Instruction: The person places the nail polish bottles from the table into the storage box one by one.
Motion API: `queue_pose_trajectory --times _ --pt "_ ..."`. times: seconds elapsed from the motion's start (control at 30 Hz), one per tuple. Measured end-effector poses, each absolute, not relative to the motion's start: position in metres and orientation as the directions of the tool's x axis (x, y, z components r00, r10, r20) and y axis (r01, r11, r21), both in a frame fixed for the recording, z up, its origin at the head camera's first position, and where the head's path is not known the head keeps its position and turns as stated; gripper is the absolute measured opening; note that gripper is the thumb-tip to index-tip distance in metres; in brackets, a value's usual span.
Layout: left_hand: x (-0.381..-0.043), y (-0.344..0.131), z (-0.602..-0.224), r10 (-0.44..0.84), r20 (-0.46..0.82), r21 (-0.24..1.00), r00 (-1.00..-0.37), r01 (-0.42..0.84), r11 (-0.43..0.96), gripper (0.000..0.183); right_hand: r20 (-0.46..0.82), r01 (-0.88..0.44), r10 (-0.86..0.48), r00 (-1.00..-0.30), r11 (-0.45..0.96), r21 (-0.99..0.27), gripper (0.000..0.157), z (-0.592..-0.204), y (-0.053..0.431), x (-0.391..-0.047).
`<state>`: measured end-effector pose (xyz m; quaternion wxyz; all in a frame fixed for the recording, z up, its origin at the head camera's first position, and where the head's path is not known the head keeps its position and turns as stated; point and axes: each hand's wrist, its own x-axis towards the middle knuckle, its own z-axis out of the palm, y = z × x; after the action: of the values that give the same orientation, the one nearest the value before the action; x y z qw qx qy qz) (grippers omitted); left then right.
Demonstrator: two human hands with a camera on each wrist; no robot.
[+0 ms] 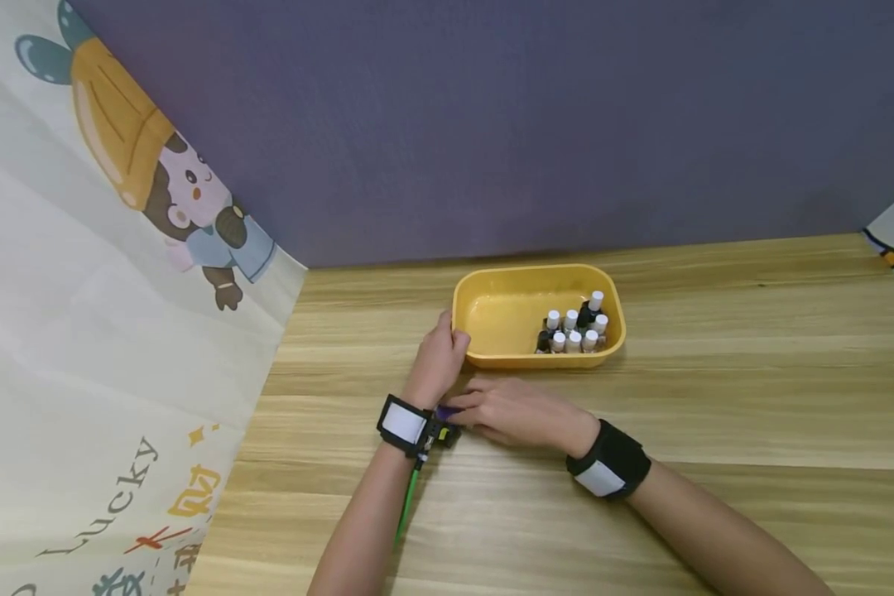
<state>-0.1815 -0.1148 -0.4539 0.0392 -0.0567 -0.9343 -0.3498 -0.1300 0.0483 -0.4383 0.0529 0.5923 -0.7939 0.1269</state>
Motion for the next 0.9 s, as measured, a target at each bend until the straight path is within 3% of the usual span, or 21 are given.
queue_pose_trajectory --times 0.63,0.9 --pt "-0.1821 -0.1160 -0.4540 0.099 0.130 0.650 -0.987 0.160 0.743 0.049 0.264 -0.935 -0.905 -0.335 0.284 -0.212 0.027 -0.4325 0.0523 -0.1297" --pt "-0.1809 -0.1153 -0.4516 0.099 0.135 0.654 -0.986 0.164 0.739 0.047 0.273 -0.934 -0.893 -0.358 0.337 -0.122 0.014 -0.4323 0.0520 -0.1302"
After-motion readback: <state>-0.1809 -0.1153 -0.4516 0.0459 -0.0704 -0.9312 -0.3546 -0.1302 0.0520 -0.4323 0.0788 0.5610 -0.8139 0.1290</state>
